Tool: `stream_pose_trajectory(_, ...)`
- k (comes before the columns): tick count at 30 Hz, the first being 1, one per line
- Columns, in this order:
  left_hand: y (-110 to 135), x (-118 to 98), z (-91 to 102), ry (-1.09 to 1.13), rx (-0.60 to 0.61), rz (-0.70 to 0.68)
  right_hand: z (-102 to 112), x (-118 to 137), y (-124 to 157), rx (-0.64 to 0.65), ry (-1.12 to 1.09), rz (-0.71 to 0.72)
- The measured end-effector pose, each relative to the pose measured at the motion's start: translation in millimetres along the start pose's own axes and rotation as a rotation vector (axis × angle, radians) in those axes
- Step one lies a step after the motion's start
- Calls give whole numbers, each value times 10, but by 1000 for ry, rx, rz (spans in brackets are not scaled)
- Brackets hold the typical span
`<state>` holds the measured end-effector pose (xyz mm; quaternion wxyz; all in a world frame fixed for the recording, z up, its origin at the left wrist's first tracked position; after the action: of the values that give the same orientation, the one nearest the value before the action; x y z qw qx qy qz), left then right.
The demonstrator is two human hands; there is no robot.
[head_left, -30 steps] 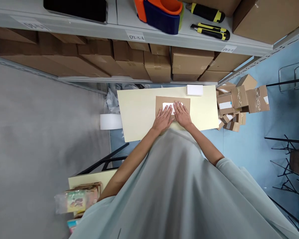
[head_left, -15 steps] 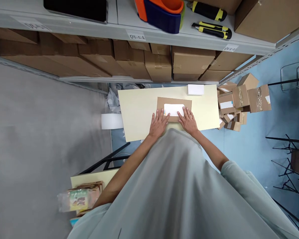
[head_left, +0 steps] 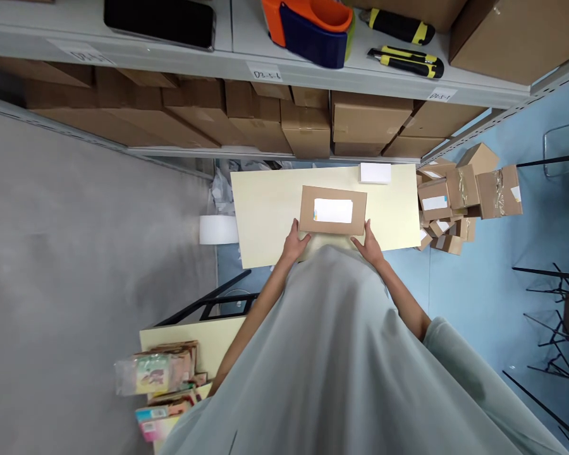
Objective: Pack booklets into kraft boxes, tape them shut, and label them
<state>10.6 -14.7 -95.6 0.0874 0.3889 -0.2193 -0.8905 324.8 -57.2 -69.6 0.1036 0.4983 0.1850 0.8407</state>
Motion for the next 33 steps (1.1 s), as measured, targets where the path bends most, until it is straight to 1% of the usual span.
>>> stream_pose_trajectory(2, -16, 0, 5, 49, 39, 63, -34, -18, 31, 27, -116, -24)
stream_pose_trajectory(4, -22, -33, 51, 63, 51, 89, -43, 20, 28, 22, -203, -19)
stream_pose_trajectory(6, -21, -89, 139, 73, 33, 55, -4, 103, -4, -16, -269, -1)
stream_pose_trajectory(9, -20, -208, 323, 99, -25, -56, 157, 289, -91, -97, -319, 32)
stream_pose_trajectory(12, -25, -358, 498, 125, -104, -124, 376, 495, -205, -143, -250, 63)
stream_pose_trajectory(15, -17, -457, 570, 80, -177, -104, 524, 622, -318, -163, -100, 77)
stream_pose_trajectory(17, 5, -452, 531, 42, -187, -51, 540, 626, -372, -144, -31, 68)
stream_pose_trajectory(19, 42, -392, 441, 49, -169, 10, 505, 574, -395, -116, -6, 48)
stream_pose_trajectory(22, 104, -272, 291, 145, -147, 81, 429, 459, -375, -106, -21, 27)
stream_pose_trajectory(24, 127, -220, 226, 204, -151, 110, 399, 401, -352, -107, -40, 24)
stream_pose_trajectory(29, 90, -228, 193, 244, -149, 142, 397, 372, -379, -110, -70, -13)
stream_pose_trajectory(33, 67, -266, 174, 309, -116, 150, 389, 407, -432, -118, -156, -61)
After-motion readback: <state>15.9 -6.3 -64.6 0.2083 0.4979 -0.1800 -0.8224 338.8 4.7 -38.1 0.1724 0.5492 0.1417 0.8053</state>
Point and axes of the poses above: each hand's wrist, its own y-axis away from the middle knuckle, its own z-axis out of the back of the hand, x = y × z, the point moved 1 cm from there along -y, towards the middle knuckle, and after that the axes turned 14 degrees about -y, right-handed, at the moved point
